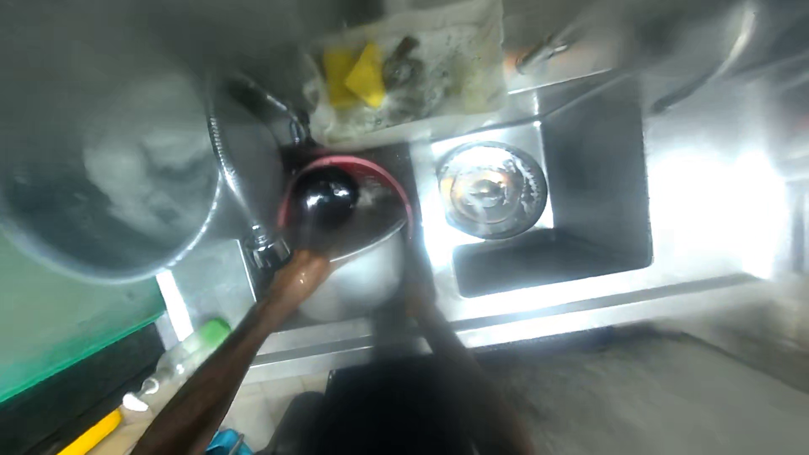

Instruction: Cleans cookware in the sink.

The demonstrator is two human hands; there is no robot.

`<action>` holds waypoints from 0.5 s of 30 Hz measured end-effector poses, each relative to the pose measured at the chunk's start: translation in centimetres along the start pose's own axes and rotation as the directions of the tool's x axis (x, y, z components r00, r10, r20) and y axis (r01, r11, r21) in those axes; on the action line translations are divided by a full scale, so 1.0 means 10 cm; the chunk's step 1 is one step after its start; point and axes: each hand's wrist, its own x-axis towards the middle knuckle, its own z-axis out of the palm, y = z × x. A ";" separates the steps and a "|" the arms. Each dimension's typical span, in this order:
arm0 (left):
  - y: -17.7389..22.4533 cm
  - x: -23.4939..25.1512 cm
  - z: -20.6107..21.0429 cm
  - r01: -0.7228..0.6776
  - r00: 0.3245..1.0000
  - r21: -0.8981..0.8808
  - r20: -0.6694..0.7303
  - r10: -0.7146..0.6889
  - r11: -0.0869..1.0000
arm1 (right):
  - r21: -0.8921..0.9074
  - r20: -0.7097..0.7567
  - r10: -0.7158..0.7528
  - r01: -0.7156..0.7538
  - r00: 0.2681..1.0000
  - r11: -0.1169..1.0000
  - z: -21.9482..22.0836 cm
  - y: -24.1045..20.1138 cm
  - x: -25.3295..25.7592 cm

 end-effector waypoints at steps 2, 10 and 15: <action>0.03 -0.20 -0.14 -0.013 0.997 -0.022 -0.075 0.012 1.000 | -0.170 -0.105 -0.141 0.122 0.984 0.978 0.01 0.04 0.08; -0.21 -0.86 -0.45 -0.175 0.907 -0.284 -0.419 0.043 0.943 | 0.075 0.141 0.044 -0.055 0.989 0.996 -0.05 -0.50 -0.43; -0.36 -0.94 -0.44 -0.240 0.877 -0.542 -0.477 -0.060 0.805 | -0.087 0.038 -0.017 0.020 0.999 0.996 0.05 -1.21 -1.56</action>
